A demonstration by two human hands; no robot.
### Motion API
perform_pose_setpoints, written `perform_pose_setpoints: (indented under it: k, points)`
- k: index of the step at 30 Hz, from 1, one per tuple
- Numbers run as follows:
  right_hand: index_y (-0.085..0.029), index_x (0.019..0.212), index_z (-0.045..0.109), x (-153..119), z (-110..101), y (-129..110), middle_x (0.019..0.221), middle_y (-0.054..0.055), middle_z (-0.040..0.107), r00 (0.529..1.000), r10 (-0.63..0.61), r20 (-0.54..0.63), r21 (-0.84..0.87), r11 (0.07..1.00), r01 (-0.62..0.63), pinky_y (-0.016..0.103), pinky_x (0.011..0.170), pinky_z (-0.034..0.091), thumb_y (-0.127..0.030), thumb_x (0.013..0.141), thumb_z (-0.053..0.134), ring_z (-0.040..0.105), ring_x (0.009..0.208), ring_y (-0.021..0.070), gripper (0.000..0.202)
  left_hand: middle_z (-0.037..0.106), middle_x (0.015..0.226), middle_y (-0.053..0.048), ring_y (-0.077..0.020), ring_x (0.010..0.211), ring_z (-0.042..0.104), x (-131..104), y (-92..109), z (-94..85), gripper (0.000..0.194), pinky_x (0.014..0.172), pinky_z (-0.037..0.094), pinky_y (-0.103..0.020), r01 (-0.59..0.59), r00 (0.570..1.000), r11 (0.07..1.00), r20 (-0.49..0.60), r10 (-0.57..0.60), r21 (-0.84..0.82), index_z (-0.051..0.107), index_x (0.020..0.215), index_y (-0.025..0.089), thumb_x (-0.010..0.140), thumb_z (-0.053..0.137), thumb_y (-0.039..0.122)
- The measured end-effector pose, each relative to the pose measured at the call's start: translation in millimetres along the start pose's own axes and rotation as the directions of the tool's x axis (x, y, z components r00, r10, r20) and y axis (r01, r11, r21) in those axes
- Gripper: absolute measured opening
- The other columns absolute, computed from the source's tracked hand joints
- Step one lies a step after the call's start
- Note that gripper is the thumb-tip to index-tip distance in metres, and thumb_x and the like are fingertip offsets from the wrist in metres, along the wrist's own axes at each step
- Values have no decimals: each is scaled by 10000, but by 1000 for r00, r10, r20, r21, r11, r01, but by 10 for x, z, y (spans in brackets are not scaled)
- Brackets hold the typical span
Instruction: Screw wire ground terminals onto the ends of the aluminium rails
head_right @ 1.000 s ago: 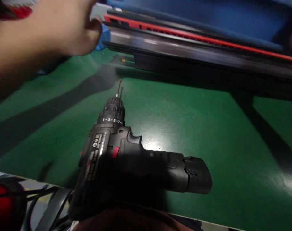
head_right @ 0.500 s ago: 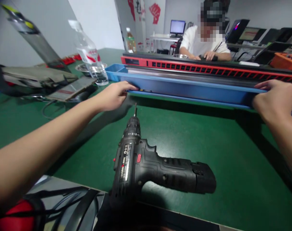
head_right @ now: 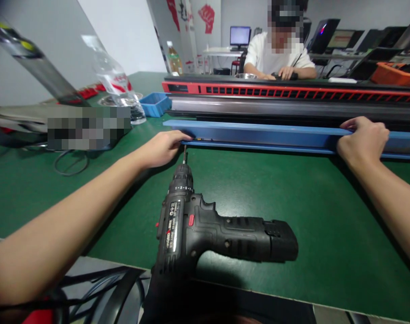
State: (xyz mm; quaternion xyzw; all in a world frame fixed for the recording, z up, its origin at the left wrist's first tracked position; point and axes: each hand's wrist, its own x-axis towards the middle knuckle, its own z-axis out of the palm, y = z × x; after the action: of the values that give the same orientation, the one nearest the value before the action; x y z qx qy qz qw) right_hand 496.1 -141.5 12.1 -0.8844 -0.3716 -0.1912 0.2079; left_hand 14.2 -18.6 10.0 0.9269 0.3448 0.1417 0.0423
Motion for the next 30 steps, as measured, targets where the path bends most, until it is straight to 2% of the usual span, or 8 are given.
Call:
perform_pose_setpoints:
  k: [9,15,20,23,26,28,30]
  points:
    - [-118,1053,735,-14,91,99,961,186,646,999,-26,-30,-2,1000,26,372,698,330,-45,663,517,430,813,261,452,670,1330,-107,-251,1257,613,-42,-78,-7,518,1154,449,-402,84,996,996,19,-84,41,670,1290,159,814,465,144]
    - [-106,1057,729,-12,113,144,1029,210,613,998,-62,-28,-27,998,61,388,742,316,-86,698,542,428,902,271,406,675,1312,-111,-256,1228,624,-62,-101,-32,462,1133,464,-398,138,990,990,-26,-137,35,676,1251,155,835,475,154]
    - [-96,1113,714,-70,58,109,1092,225,553,999,-41,-4,-36,999,41,405,766,329,-105,728,557,412,1070,289,416,675,1270,-165,-286,1204,633,-66,-121,-25,433,1113,475,-404,259,966,963,-40,-257,77,679,1211,98,831,476,148]
    - [-123,1172,681,-189,18,20,1186,241,499,1000,-9,8,-37,999,9,419,734,341,-136,731,604,407,1135,312,448,678,1268,-170,-293,1202,635,-63,-119,-14,448,1102,483,-402,298,954,952,-48,-295,70,663,1224,92,811,494,137]
    - [-182,1276,610,-373,-55,-154,1295,258,429,1000,-10,20,-36,999,11,421,664,332,-244,735,660,384,1200,373,547,689,1276,-150,-286,1193,647,-58,-101,-13,513,1090,494,-394,308,951,951,-41,-307,18,628,1284,102,788,496,112]
    - [-208,1335,557,-508,-147,-312,1355,274,389,998,-44,50,-62,997,47,419,644,335,-252,742,655,378,1236,420,602,694,1282,-138,-284,1193,653,-54,-89,-18,535,1089,495,-391,313,949,950,-36,-313,-7,616,1309,110,788,497,112]
    - [-219,1384,522,-636,-274,-478,1427,290,345,986,-128,104,-116,983,140,423,637,350,-277,774,635,400,1241,458,623,701,1278,-130,-284,1192,657,-50,-82,-25,521,1093,492,-385,317,947,948,-43,-317,-17,634,1294,118,791,502,118]
